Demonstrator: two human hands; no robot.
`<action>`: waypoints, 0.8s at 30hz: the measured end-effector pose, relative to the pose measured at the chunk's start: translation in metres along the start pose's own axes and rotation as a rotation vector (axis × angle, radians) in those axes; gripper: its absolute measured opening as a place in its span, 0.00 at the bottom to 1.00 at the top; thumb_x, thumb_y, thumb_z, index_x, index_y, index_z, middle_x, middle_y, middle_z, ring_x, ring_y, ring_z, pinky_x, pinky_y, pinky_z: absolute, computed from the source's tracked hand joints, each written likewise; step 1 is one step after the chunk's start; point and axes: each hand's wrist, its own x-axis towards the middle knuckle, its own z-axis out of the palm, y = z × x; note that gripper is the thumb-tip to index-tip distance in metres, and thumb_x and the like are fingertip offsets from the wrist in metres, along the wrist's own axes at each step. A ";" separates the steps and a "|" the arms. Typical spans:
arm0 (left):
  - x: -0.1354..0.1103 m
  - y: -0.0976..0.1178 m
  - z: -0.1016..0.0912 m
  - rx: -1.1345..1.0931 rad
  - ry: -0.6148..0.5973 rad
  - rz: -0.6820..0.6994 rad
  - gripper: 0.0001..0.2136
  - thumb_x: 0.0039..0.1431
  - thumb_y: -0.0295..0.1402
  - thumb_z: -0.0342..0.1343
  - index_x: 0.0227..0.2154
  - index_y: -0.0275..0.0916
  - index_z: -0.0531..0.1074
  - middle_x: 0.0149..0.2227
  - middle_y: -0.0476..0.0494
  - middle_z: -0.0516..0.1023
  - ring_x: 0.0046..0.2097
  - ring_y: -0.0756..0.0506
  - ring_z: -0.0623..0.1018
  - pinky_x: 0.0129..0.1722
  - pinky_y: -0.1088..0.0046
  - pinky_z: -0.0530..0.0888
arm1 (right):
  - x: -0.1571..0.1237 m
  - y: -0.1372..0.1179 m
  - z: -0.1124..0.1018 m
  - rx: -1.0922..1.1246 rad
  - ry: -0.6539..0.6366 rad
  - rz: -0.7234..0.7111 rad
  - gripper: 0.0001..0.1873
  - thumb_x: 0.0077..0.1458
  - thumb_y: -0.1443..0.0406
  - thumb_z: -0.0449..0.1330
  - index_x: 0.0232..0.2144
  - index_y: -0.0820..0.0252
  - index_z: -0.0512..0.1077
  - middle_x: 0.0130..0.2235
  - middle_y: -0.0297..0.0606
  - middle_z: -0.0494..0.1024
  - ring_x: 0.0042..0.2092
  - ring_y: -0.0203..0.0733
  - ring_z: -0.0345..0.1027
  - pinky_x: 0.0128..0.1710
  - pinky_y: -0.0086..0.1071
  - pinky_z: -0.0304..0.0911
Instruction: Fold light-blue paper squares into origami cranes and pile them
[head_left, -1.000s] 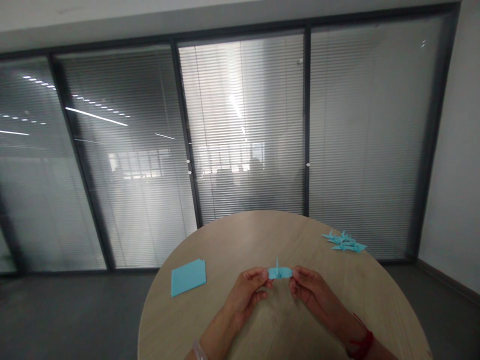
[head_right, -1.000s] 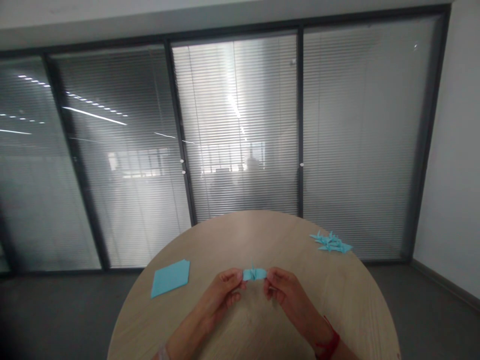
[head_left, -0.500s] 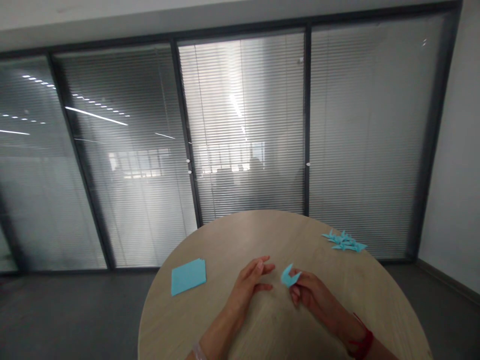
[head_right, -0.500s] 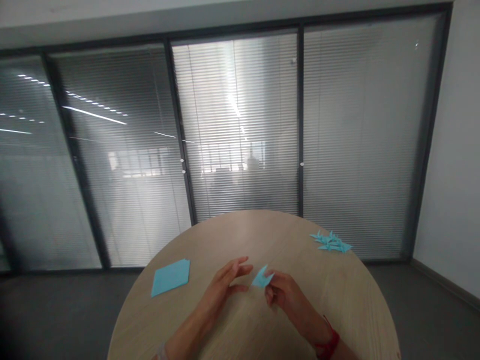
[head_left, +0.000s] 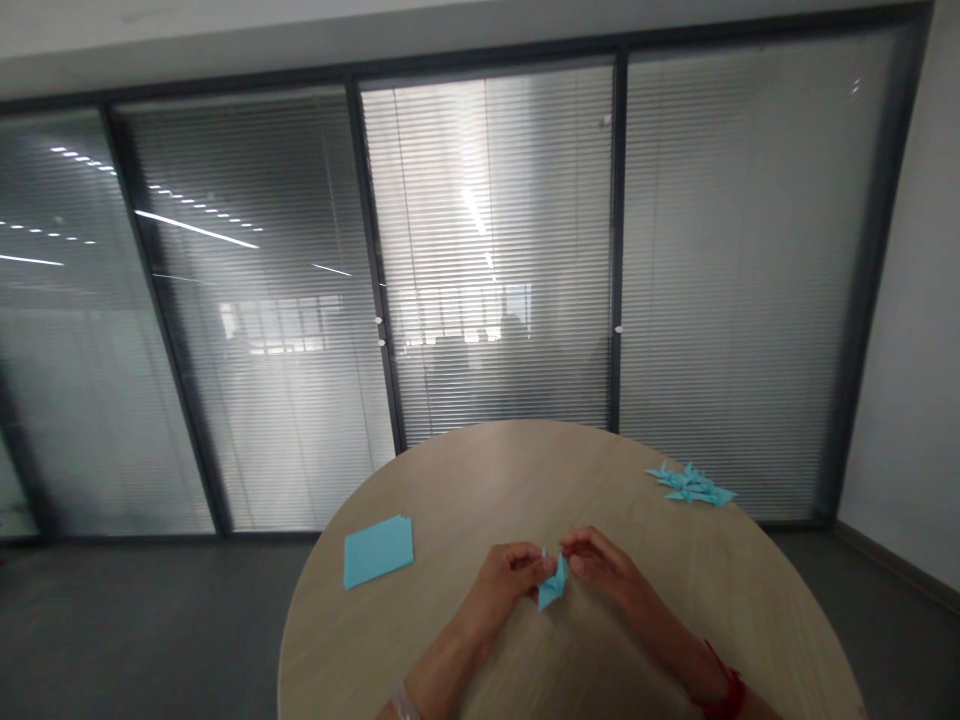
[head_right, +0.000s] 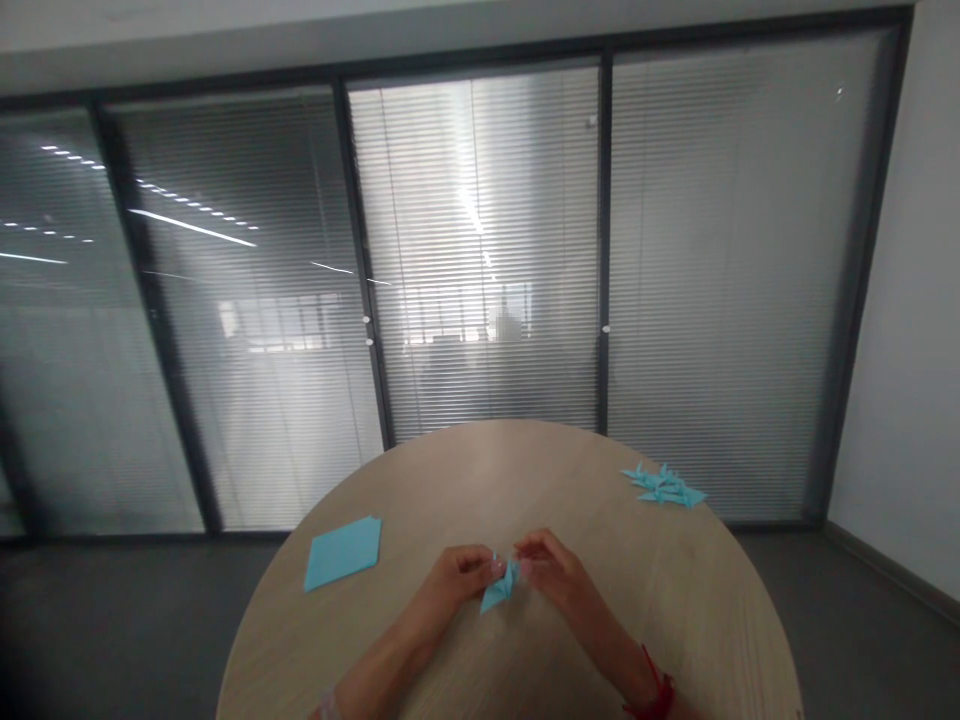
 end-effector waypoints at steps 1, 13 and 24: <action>0.000 0.000 0.000 0.004 0.002 -0.004 0.21 0.40 0.49 0.65 0.21 0.32 0.72 0.21 0.51 0.67 0.25 0.52 0.65 0.28 0.75 0.61 | 0.000 0.000 -0.001 -0.032 -0.020 -0.029 0.21 0.47 0.48 0.60 0.34 0.58 0.71 0.35 0.38 0.74 0.37 0.43 0.69 0.37 0.34 0.63; -0.004 0.005 0.001 0.097 -0.064 0.001 0.20 0.41 0.48 0.64 0.18 0.32 0.73 0.18 0.52 0.65 0.22 0.53 0.62 0.26 0.76 0.59 | -0.004 0.000 0.000 0.011 -0.114 -0.130 0.14 0.51 0.54 0.61 0.32 0.59 0.72 0.34 0.38 0.73 0.37 0.42 0.71 0.39 0.33 0.64; -0.006 0.008 0.003 0.079 -0.078 -0.035 0.21 0.39 0.50 0.65 0.19 0.33 0.74 0.18 0.51 0.68 0.23 0.52 0.63 0.27 0.75 0.60 | -0.006 -0.004 -0.002 0.012 -0.173 -0.054 0.16 0.50 0.52 0.60 0.33 0.58 0.70 0.31 0.37 0.75 0.33 0.42 0.70 0.34 0.32 0.63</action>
